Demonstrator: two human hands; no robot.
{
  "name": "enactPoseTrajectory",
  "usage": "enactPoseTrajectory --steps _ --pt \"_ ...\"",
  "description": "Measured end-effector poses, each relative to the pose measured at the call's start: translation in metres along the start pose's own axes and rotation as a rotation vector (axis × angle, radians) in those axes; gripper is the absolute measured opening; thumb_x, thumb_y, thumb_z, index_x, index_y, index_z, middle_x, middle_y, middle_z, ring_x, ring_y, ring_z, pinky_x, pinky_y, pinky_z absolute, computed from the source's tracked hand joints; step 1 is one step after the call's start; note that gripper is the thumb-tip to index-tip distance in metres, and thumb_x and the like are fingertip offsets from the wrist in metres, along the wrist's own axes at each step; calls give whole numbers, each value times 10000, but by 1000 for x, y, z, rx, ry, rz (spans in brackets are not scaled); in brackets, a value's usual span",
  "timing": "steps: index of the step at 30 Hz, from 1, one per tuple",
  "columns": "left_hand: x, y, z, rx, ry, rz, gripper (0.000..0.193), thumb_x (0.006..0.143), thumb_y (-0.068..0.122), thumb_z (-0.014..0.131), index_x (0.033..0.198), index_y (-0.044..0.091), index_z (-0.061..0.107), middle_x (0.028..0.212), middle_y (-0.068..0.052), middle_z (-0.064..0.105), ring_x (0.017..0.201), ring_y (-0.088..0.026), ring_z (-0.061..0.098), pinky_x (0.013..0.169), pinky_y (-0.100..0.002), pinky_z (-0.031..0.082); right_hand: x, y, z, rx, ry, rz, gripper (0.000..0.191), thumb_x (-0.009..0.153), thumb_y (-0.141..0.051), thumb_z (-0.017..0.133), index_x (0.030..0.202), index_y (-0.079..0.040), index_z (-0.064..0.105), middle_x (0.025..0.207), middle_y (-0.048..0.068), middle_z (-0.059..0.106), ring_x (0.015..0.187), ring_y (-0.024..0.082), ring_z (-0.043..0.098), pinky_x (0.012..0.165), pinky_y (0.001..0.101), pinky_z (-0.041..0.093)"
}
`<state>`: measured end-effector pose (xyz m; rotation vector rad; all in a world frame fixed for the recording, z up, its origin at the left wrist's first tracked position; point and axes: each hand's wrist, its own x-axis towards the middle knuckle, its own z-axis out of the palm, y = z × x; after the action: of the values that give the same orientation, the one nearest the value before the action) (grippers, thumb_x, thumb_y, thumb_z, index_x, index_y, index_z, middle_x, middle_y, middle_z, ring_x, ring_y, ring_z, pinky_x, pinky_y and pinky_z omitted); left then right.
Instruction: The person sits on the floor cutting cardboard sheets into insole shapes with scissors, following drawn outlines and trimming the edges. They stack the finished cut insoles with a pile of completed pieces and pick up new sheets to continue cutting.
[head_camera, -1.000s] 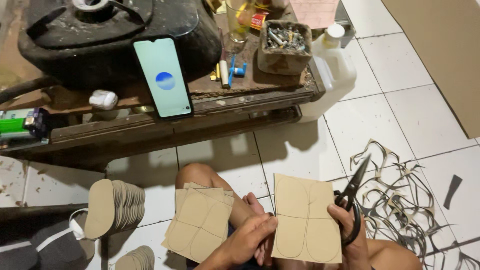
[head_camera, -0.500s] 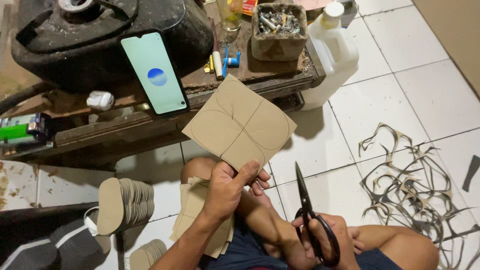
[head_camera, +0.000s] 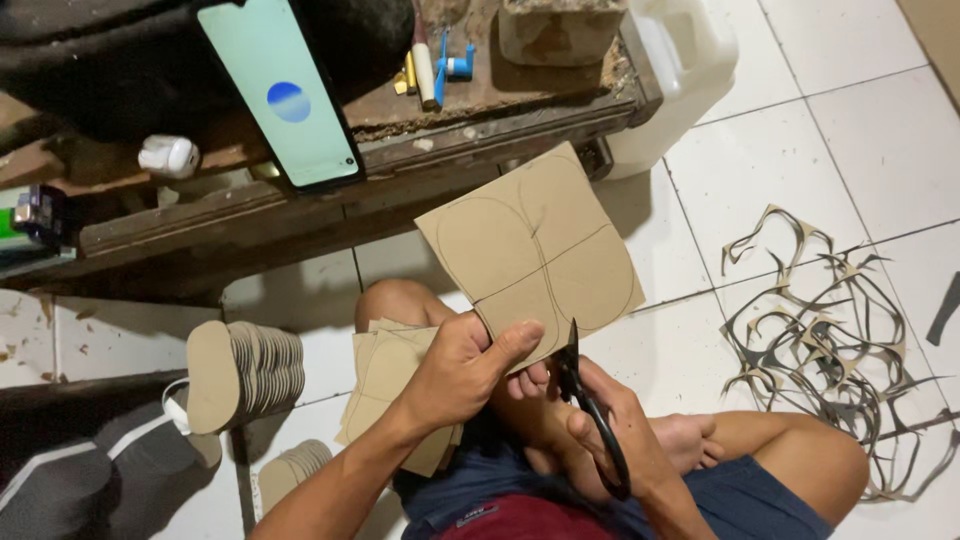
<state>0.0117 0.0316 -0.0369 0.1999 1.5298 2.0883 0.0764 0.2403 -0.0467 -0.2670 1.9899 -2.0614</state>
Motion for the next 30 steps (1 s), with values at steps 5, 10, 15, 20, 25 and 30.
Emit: enactPoseTrajectory --steps 5,10,15,20,25,30 --pt "-5 5 -1 25 -35 4 453 1098 321 560 880 -34 738 725 -51 714 625 -89 656 563 -236 540 -14 10 1 -199 148 179 827 762 -684 734 1184 27 718 905 40 697 826 107 628 751 262 526" --pt "-9 3 2 -25 15 -48 399 1052 315 567 876 -5 726 713 -40 708 604 -79 643 538 -225 525 -29 26 2 -135 208 246 664 739 -519 833 1092 38 758 736 11 622 674 78 570 596 236 473" --pt "-12 2 10 -64 28 -52 423 1060 303 582 818 -14 724 682 -43 702 565 -83 634 520 -227 519 -41 39 5 -224 292 220 517 775 -438 831 937 47 754 609 -31 589 546 58 519 470 225 415" --pt "-12 13 1 98 190 47 303 1010 236 630 878 -7 753 690 -21 693 535 -71 592 463 -225 469 -48 37 5 -23 290 447 337 780 -222 834 929 71 763 535 3 567 449 89 477 402 259 334" --pt "-20 17 10 103 99 36 313 1027 226 626 860 -10 747 699 -17 710 551 -66 621 476 -225 500 -43 20 9 -281 296 323 211 806 -144 794 940 16 765 627 -9 670 535 63 568 476 239 450" --pt "-26 22 19 99 76 37 315 1035 224 610 868 -5 747 697 -12 712 551 -60 617 480 -220 492 -35 8 8 -793 86 -229 217 830 -152 756 1023 -77 821 799 34 673 677 72 594 582 231 475"
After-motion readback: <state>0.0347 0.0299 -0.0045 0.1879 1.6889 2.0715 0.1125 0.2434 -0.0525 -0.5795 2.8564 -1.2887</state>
